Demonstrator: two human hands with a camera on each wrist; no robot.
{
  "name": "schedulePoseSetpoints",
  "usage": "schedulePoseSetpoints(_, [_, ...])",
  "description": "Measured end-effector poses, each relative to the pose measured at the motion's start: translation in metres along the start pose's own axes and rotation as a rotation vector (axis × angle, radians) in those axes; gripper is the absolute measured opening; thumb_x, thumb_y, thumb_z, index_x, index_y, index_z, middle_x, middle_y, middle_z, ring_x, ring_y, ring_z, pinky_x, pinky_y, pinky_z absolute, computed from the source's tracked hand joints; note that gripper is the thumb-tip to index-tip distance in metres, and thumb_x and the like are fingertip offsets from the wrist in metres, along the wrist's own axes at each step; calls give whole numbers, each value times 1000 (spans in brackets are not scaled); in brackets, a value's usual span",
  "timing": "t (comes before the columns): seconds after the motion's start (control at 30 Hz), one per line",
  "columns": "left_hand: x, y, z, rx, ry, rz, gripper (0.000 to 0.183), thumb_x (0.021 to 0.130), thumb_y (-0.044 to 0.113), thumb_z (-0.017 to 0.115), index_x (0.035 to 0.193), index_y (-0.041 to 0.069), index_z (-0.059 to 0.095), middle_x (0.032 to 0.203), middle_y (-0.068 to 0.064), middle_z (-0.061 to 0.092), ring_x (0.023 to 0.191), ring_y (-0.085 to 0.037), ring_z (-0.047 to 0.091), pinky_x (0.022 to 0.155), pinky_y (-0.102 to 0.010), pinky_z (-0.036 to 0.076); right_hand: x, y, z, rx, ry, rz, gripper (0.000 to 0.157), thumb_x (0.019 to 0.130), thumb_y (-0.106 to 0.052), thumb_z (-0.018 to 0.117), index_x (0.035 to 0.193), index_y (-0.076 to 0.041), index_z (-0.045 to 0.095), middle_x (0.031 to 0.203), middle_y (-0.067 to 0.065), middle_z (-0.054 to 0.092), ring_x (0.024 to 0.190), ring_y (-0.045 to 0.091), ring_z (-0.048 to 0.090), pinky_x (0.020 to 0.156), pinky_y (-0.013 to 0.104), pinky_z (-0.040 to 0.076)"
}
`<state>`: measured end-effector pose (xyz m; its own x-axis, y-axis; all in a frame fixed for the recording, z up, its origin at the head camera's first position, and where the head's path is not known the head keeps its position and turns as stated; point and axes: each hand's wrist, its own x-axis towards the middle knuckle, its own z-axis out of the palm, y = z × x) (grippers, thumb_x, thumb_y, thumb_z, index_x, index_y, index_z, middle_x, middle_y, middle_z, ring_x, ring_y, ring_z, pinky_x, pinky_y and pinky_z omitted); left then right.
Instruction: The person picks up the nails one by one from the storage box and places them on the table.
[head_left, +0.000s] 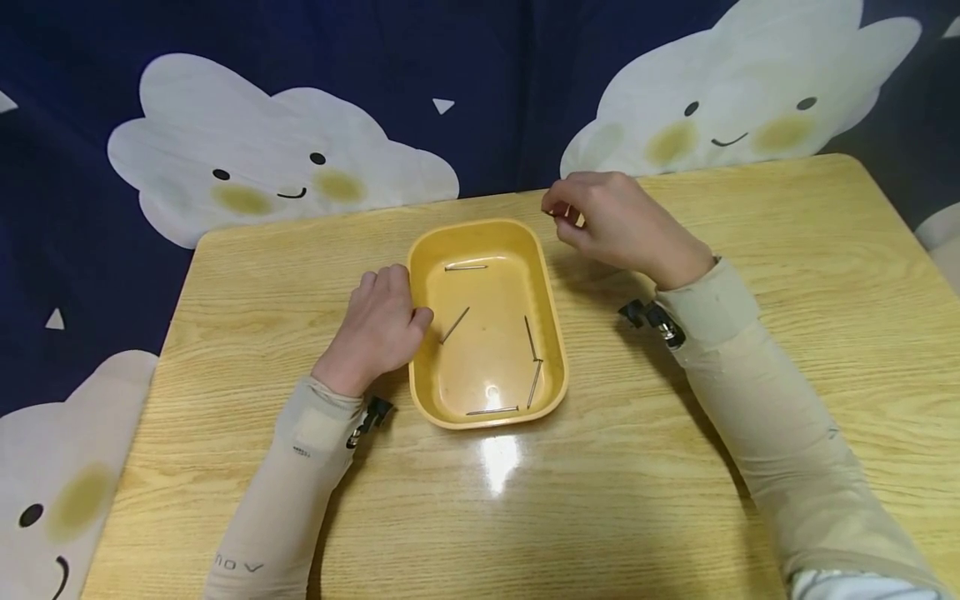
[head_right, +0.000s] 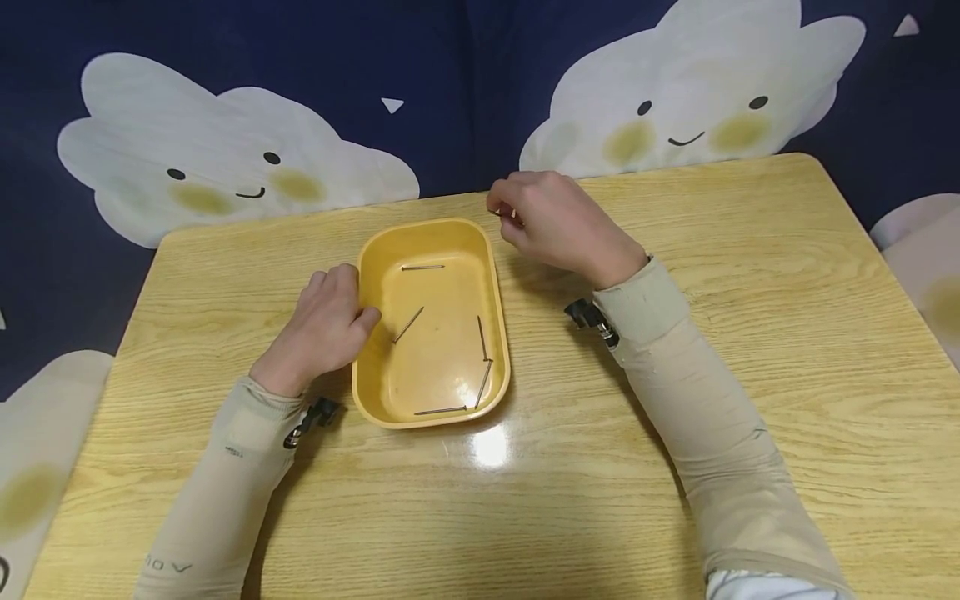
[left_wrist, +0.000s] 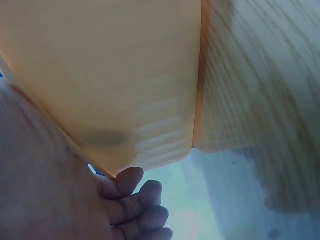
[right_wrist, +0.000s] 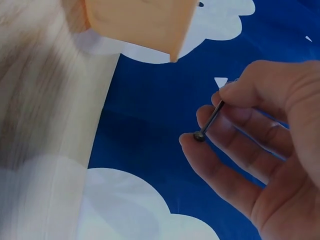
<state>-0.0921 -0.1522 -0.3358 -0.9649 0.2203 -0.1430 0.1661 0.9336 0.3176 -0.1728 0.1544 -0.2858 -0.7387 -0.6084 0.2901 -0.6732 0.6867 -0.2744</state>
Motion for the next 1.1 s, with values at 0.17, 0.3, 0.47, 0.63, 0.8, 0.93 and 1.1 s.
schedulePoseSetpoints(0.17, [1, 0, 0, 1, 2, 2, 31, 99, 27, 46, 110, -2, 43, 100, -17, 45, 98, -36, 39, 90, -46, 36, 0, 2, 2, -11, -25, 5, 16, 94, -4, 61, 105, 0, 72, 95, 14, 74, 84, 27, 68, 78, 42, 57])
schedulePoseSetpoints(0.3, [2, 0, 0, -2, 4, 3, 31, 98, 27, 47, 110, -2, 43, 100, -17, 46, 97, -36, 39, 90, -47, 37, 0, 3, 3, -22, -29, 13, 15, 94, -3, 61, 104, 0, 72, 94, 14, 73, 83, 26, 67, 77, 41, 56])
schedulePoseSetpoints(0.47, [2, 0, -1, -1, 2, 5, 30, 98, 27, 46, 109, -2, 42, 99, -17, 45, 96, -36, 39, 90, -46, 36, 0, 5, 4, -29, -35, 15, 16, 94, -4, 61, 104, -1, 72, 94, 13, 73, 82, 26, 67, 77, 41, 55])
schedulePoseSetpoints(0.63, [1, 0, -1, -4, 1, 4, 30, 98, 27, 46, 109, -2, 42, 99, -17, 45, 96, -36, 39, 89, -46, 36, 1, 6, 6, -27, -42, 17, 16, 94, -4, 61, 105, -1, 73, 94, 14, 73, 82, 26, 66, 77, 41, 55])
schedulePoseSetpoints(0.8, [1, 0, -1, -6, 1, 8, 30, 98, 26, 46, 109, -2, 42, 99, -17, 45, 96, -36, 39, 88, -46, 36, 1, 7, 7, -27, -43, 19, 16, 93, -4, 61, 104, -1, 73, 95, 14, 72, 81, 26, 66, 77, 41, 55])
schedulePoseSetpoints(0.93, [1, 1, -1, -6, -1, 10, 31, 98, 27, 46, 109, -2, 42, 100, -17, 45, 96, -36, 39, 88, -46, 36, 0, 8, 7, -26, -47, 24, 17, 93, -4, 61, 105, -1, 73, 96, 15, 73, 81, 27, 66, 76, 41, 55])
schedulePoseSetpoints(1.1, [1, 1, -1, -3, -5, 9, 31, 99, 27, 45, 110, -2, 42, 100, -16, 45, 97, -36, 39, 89, -46, 36, -1, 10, 8, -29, -53, 30, 18, 94, -4, 61, 106, 0, 73, 97, 15, 73, 81, 27, 66, 77, 41, 56])
